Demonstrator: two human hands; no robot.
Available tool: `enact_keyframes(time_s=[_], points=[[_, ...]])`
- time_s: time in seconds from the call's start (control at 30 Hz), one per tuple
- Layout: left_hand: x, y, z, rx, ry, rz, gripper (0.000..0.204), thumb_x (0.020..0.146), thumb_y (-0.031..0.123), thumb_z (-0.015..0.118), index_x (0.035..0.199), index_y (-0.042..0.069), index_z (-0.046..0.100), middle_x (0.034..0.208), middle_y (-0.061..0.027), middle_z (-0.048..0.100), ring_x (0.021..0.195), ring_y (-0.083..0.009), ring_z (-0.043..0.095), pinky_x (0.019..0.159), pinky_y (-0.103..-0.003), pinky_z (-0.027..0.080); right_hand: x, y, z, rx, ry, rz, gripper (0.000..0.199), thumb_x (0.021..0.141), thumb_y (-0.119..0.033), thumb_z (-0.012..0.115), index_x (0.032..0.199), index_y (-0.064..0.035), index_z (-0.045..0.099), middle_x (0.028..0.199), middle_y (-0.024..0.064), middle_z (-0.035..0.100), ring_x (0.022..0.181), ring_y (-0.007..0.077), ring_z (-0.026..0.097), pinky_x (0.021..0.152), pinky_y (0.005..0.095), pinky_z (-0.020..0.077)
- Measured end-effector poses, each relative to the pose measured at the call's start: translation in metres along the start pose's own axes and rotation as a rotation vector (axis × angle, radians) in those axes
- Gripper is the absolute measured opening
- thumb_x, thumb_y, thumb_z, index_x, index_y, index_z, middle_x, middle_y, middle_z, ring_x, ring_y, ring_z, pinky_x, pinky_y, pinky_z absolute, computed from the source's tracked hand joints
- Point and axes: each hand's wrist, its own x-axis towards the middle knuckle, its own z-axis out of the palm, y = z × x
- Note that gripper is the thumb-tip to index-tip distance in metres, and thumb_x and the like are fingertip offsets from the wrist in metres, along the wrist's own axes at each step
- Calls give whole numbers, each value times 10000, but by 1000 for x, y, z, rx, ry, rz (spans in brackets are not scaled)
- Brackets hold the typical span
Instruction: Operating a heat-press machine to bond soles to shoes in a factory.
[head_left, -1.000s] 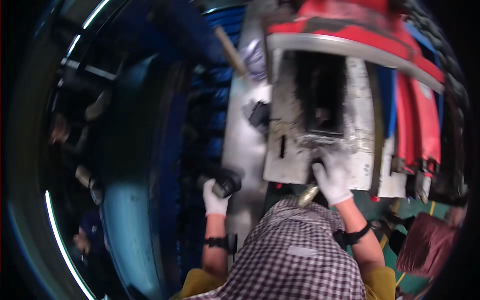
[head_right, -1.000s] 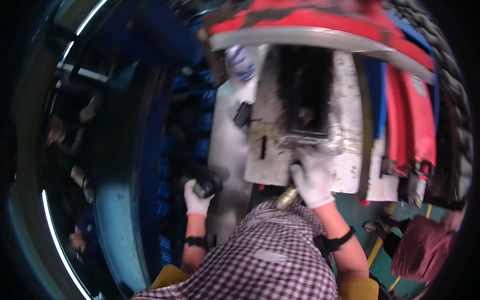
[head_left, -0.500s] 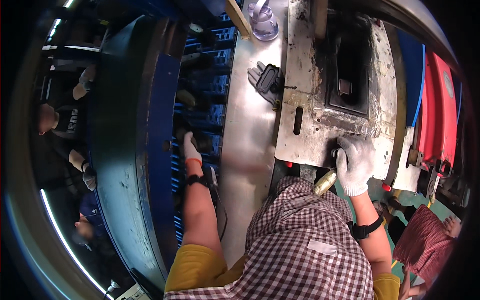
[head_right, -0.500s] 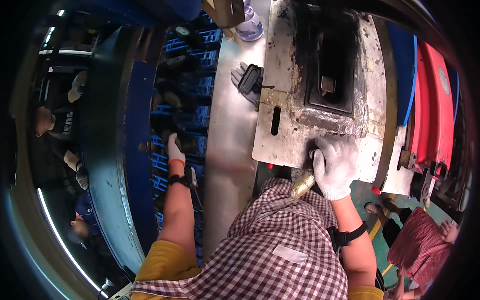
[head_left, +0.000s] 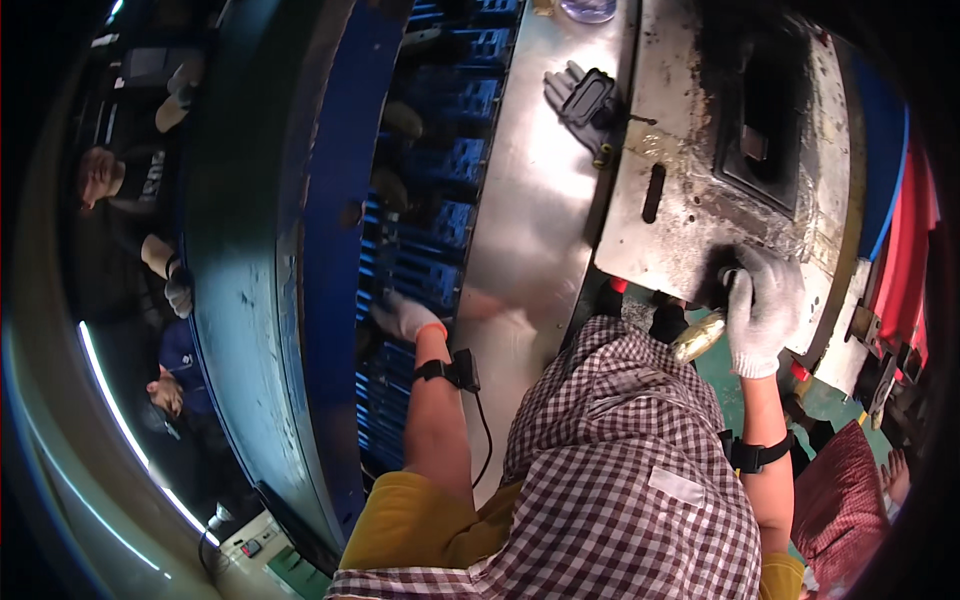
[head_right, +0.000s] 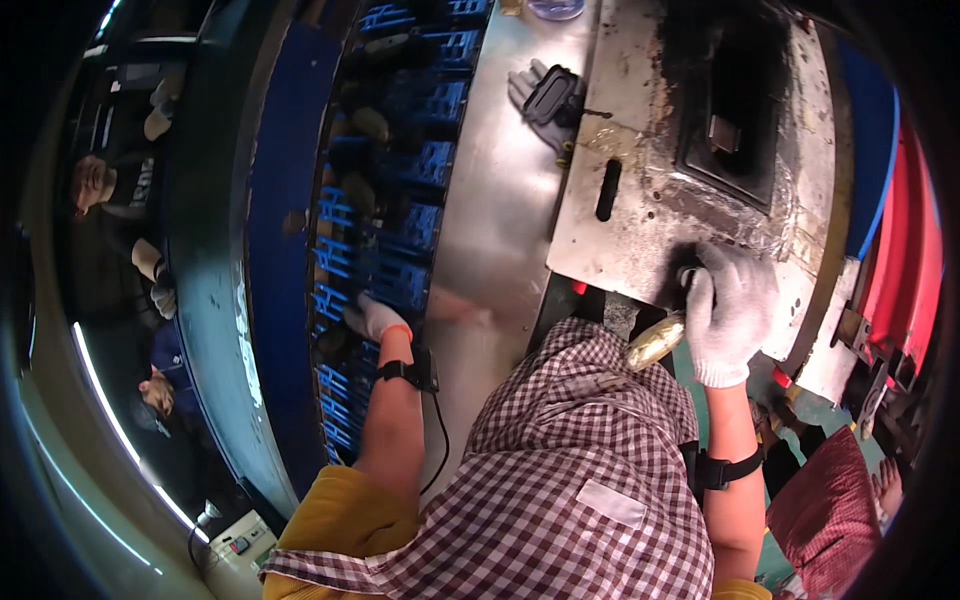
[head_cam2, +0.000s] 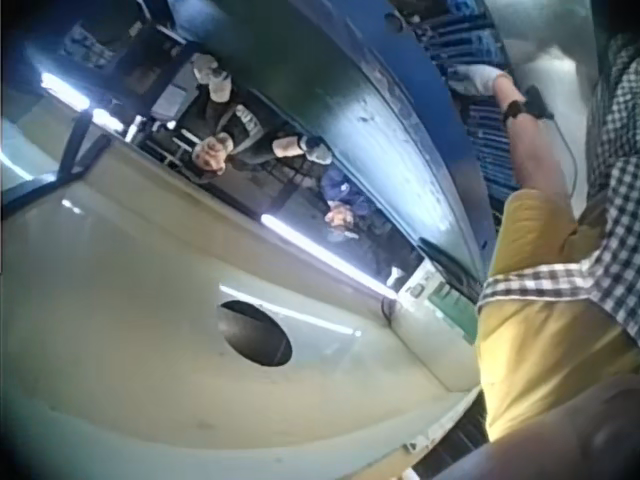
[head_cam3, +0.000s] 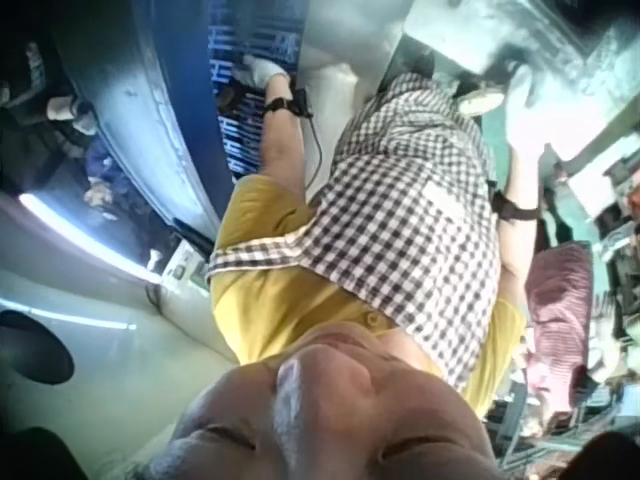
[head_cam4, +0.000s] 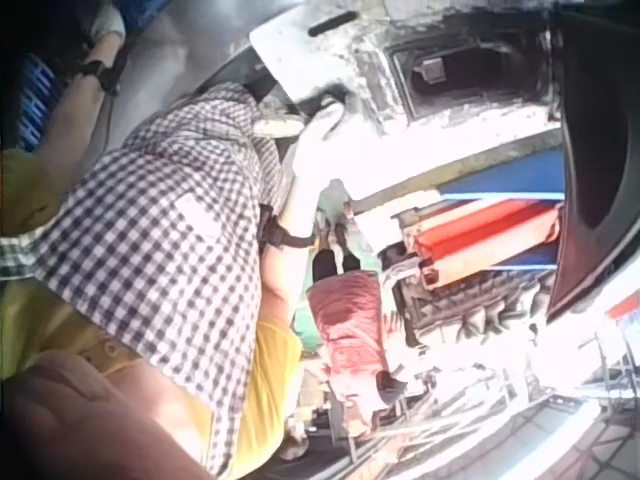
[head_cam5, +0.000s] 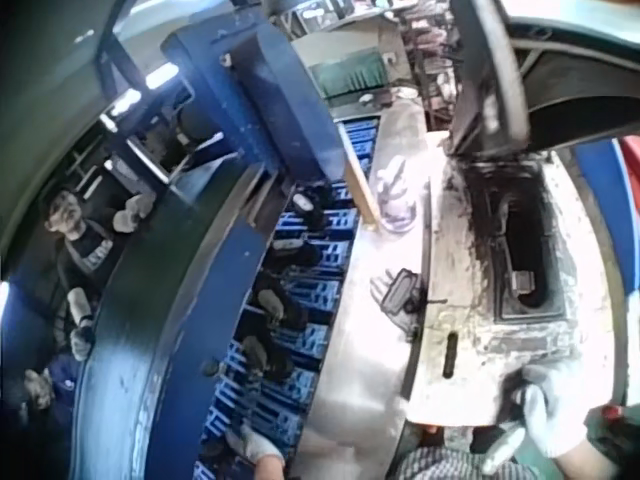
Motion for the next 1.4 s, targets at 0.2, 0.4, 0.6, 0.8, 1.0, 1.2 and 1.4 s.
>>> enact_keyframes(time_s=[0.2, 0.4, 0.6, 0.8, 1.0, 1.2, 1.4], points=[[96, -89, -65, -388, -76, -751, 698, 946, 466, 721, 1478, 46, 557, 1451, -173, 649, 1341, -361, 613, 1154, -472, 468, -1, 0, 3, -20, -2, -43, 261, 914, -21, 654, 1147, -31, 770, 1061, 158, 748, 992, 339, 694, 958, 449, 532], [184, -130, -34, -625, -215, -899, 657, 850, 793, 683, 1276, 295, 741, 1381, 29, 711, 1351, -251, 570, 1129, -588, 344, -10, 16, 12, -37, -65, -25, 246, 992, -57, 599, 1172, 2, 756, 1098, 168, 746, 1021, 337, 694, 990, 438, 516], [185, -144, -36, -567, -390, -866, 454, 804, 612, 695, 1118, 289, 748, 1206, 62, 746, 1170, -235, 629, 957, -540, 405, -14, 21, 15, -86, -101, -82, 258, 1009, -73, 578, 1187, 2, 749, 1115, 171, 740, 1055, 346, 683, 1003, 445, 500], [24, -70, -97, -1045, -524, -959, 471, 766, 375, 777, 1167, 137, 716, 1232, -80, 717, 1185, -316, 658, 1012, -549, 509, -16, 20, 15, -55, -124, -8, 262, 1053, -127, 574, 1237, -38, 738, 1185, 174, 717, 1124, 349, 664, 1032, 446, 494], [-155, 42, -126, -958, -1363, -900, 892, 751, 453, 723, 1512, 28, 535, 1436, -214, 610, 1324, -396, 586, 1121, -522, 475, -22, -3, -5, 393, -281, -49, 337, 1026, -198, 647, 1312, -29, 700, 1271, 198, 691, 1220, 375, 636, 1083, 487, 487], [-267, 151, -99, -924, -1872, -594, 864, 915, 472, 575, 1623, 7, 405, 1573, -218, 526, 1439, -360, 533, 1255, -494, 385, 4, -48, -19, 1118, -663, 220, 884, 978, -235, 722, 1697, -12, 258, 1755, 256, 237, 1642, 351, 214, 1316, 389, 219], [-310, 260, -78, -343, -1603, 574, 656, 1041, 167, 558, 1629, -55, 369, 1614, -255, 474, 1521, -324, 451, 1281, -438, 326, 52, 23, -27, 1014, -177, 457, 738, 961, -180, 660, 1643, -33, 417, 1679, 188, 426, 1533, 297, 424, 1277, 387, 314]])
